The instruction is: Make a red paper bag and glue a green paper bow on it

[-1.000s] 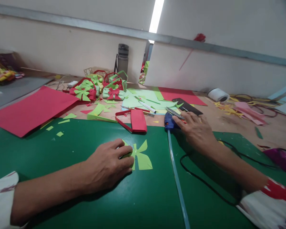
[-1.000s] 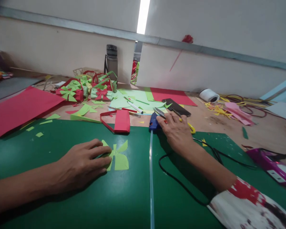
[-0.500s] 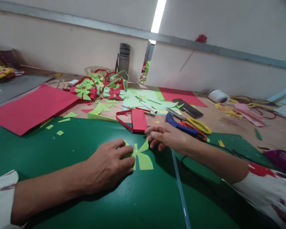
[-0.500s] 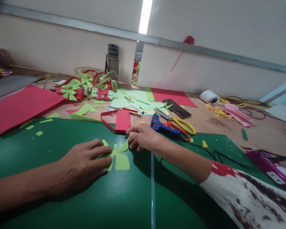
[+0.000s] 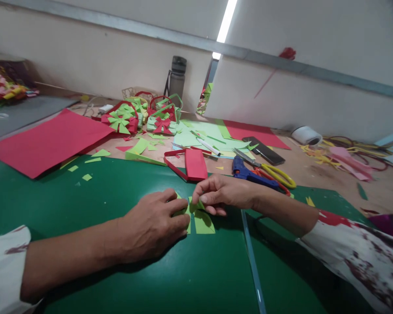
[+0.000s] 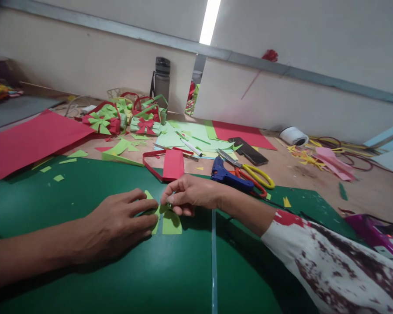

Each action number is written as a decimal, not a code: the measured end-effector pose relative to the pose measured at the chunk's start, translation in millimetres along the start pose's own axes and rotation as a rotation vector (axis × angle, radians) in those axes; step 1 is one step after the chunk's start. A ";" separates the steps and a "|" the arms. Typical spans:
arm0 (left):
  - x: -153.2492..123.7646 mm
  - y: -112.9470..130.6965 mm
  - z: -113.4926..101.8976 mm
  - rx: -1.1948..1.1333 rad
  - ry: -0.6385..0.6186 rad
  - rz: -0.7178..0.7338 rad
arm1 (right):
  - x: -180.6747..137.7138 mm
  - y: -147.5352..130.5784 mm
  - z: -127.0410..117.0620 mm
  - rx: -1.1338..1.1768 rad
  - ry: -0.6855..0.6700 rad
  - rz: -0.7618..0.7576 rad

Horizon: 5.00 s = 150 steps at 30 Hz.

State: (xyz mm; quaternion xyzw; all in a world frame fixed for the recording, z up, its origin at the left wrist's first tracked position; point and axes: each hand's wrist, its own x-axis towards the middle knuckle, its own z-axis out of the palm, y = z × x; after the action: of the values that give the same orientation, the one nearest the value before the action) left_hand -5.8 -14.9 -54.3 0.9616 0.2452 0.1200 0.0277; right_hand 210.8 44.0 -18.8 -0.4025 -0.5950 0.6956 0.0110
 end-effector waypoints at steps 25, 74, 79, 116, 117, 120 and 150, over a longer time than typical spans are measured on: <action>0.7 0.0 -2.4 -0.010 0.011 0.000 | 9.6 -17.8 -4.9 -0.273 -0.078 0.075; 1.7 -3.4 -6.5 -0.109 0.050 0.019 | 29.8 -59.3 12.9 -0.999 -0.045 0.290; 2.2 -3.0 -6.8 -0.143 0.033 0.011 | 29.8 -61.1 15.4 -1.056 -0.046 0.290; 21.1 -12.2 -18.5 -0.521 -0.052 -0.124 | 32.4 -61.0 15.7 -1.119 -0.038 0.308; 21.5 -11.4 -19.0 -0.519 -0.058 -0.130 | 32.0 -60.8 16.0 -1.120 -0.033 0.306; 22.0 -9.1 -20.5 -0.496 -0.080 -0.144 | 26.4 -62.4 16.5 -1.136 0.009 0.287; 18.5 -9.8 -17.8 -0.413 -0.089 -0.167 | -45.0 26.9 43.7 -1.236 0.640 -0.441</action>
State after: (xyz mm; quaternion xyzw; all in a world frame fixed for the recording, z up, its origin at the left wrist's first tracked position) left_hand 1.0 2.4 -34.1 0.9162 0.2927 0.1225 0.2446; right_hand 228.7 -21.9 -18.1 -0.3895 -0.9140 0.0624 0.0951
